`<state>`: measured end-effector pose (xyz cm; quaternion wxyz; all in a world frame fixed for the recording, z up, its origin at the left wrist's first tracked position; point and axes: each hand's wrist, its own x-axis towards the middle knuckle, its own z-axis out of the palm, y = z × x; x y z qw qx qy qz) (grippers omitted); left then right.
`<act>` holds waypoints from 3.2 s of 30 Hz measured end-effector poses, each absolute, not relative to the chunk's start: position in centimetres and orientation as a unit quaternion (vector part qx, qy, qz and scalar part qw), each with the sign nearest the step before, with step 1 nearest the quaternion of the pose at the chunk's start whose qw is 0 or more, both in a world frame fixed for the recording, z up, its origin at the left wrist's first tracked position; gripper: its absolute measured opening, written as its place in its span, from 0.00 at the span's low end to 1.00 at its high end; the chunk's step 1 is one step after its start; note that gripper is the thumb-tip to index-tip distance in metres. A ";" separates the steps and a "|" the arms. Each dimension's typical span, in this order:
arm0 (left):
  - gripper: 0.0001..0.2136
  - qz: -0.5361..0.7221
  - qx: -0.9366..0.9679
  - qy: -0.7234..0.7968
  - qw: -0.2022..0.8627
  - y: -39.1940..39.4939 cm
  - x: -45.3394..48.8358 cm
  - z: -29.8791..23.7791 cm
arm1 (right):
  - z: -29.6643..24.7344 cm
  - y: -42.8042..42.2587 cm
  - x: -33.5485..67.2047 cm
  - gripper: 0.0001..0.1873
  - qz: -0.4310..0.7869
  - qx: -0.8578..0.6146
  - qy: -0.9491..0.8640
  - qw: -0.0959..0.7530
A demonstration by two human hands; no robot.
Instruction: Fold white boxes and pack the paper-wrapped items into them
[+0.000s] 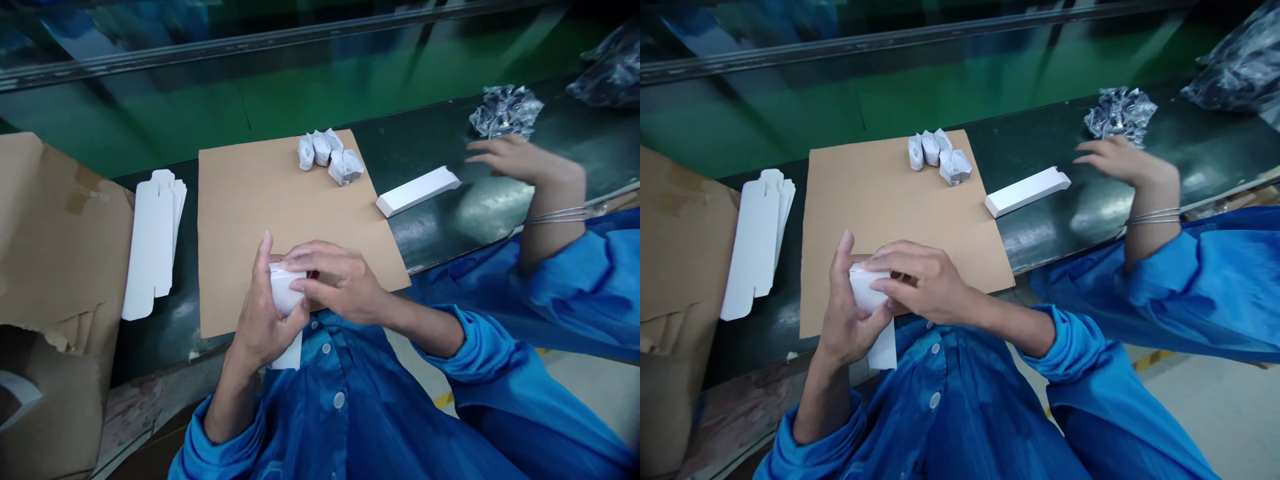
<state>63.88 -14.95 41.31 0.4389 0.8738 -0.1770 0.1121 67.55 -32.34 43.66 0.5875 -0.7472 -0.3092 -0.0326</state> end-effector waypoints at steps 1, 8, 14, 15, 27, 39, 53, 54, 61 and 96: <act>0.43 0.109 0.871 -0.181 0.444 -15.1 63.9 41.3 | 43.2 -32.2 67.2 0.10 -0.065 -0.754 -0.307 0.577; 0.31 0.169 0.840 -0.105 0.505 -16.6 64.7 39.9 | 43.0 -32.5 67.2 0.16 -0.053 -0.794 -0.309 0.521; 0.25 0.256 0.738 0.102 0.616 -15.3 67.7 38.7 | 43.6 -33.9 69.4 0.32 0.198 -0.818 -0.252 0.477; 0.27 0.259 0.775 0.095 0.569 -14.6 67.9 38.6 | 43.7 -34.4 70.6 0.28 0.193 -0.833 -0.251 0.454; 0.25 0.103 0.929 -0.354 0.038 -11.6 66.3 39.5 | 39.8 -38.1 79.5 0.17 -0.152 -0.938 -0.310 -0.019; 0.25 0.116 0.935 -0.335 -0.002 -11.1 66.2 39.6 | 42.3 -36.8 82.0 0.26 -0.035 -0.952 -0.303 0.031; 0.24 0.021 0.925 -0.379 0.032 -13.7 66.5 41.3 | 43.5 -35.9 81.9 0.20 0.019 -0.936 -0.346 -0.068; 0.23 0.018 0.926 -0.376 0.036 -13.7 66.5 41.2 | 43.3 -36.1 82.0 0.19 0.021 -0.945 -0.318 -0.076; 0.20 0.029 0.927 -0.368 0.063 -13.2 66.0 40.6 | 42.1 -37.2 80.9 0.23 -0.007 -0.974 -0.225 -0.011; 0.30 -0.019 0.953 -0.293 0.078 -10.4 68.0 41.2 | 43.4 -44.5 73.8 0.22 -0.042 -0.967 -0.235 0.092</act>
